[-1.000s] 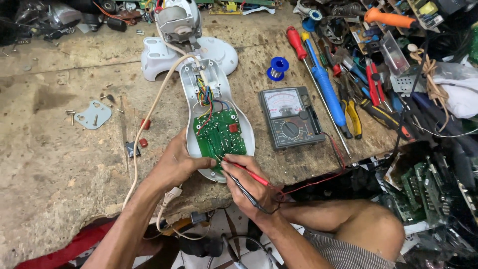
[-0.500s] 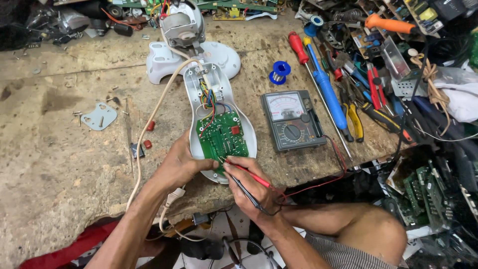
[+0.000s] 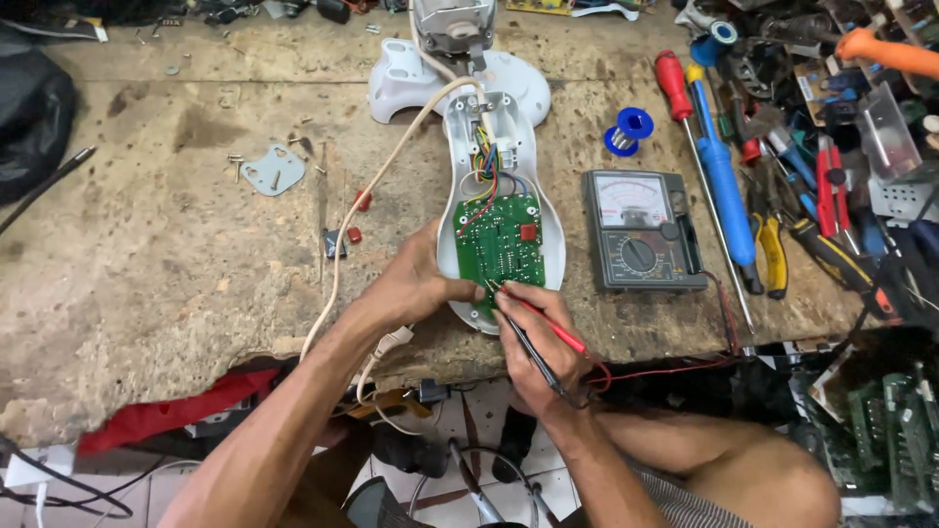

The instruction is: The person tests a circuit board with an analog multimeter on a repair bench.

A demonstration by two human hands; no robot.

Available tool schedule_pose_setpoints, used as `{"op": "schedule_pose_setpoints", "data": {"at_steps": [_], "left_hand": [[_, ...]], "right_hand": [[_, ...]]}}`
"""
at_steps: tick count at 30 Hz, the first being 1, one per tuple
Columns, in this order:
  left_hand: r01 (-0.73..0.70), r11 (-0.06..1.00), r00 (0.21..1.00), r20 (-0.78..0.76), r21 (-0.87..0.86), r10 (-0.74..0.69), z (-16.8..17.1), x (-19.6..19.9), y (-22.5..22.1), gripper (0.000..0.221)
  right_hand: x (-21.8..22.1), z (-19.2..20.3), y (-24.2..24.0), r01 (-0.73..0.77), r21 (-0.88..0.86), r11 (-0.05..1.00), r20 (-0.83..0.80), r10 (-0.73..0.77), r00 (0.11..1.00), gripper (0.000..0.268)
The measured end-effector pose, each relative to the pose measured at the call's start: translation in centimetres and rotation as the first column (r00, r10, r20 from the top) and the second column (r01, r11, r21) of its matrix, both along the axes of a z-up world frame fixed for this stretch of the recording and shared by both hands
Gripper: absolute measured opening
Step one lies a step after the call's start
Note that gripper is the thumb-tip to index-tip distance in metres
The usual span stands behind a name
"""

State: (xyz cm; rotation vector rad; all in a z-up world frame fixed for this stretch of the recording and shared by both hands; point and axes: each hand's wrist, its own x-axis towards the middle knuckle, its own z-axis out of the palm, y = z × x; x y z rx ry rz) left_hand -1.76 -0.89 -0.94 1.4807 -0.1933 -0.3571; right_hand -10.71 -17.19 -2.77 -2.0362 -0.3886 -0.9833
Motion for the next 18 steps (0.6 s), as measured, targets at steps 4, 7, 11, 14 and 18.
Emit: {"op": "schedule_pose_setpoints", "data": {"at_steps": [4,7,11,14,18], "left_hand": [[0.008,1.000,1.000,-0.001,0.023,-0.008,0.29,0.17,-0.03,0.065],[0.016,1.000,1.000,0.010,0.022,-0.016,0.62,0.03,-0.19,0.063],[0.010,0.999,1.000,0.014,0.050,-0.010,0.34,0.13,-0.13,0.063],[0.014,0.998,1.000,0.017,0.056,-0.015,0.21,0.35,-0.37,0.062],[0.014,0.999,1.000,0.011,0.039,-0.014,0.29,0.41,-0.28,0.061]], "right_hand": [[0.03,-0.25,0.14,-0.003,0.016,1.000,0.011,0.003,1.000,0.012],[0.05,-0.49,0.17,-0.008,0.022,1.000,0.006,0.008,1.000,0.011],[0.04,-0.32,0.27,-0.016,0.046,0.999,0.022,0.015,1.000,0.011],[-0.07,-0.30,0.09,-0.018,0.048,0.999,0.009,0.017,1.000,0.012],[-0.13,-0.38,0.17,-0.025,0.064,0.998,-0.011,0.025,1.000,0.013]]}}
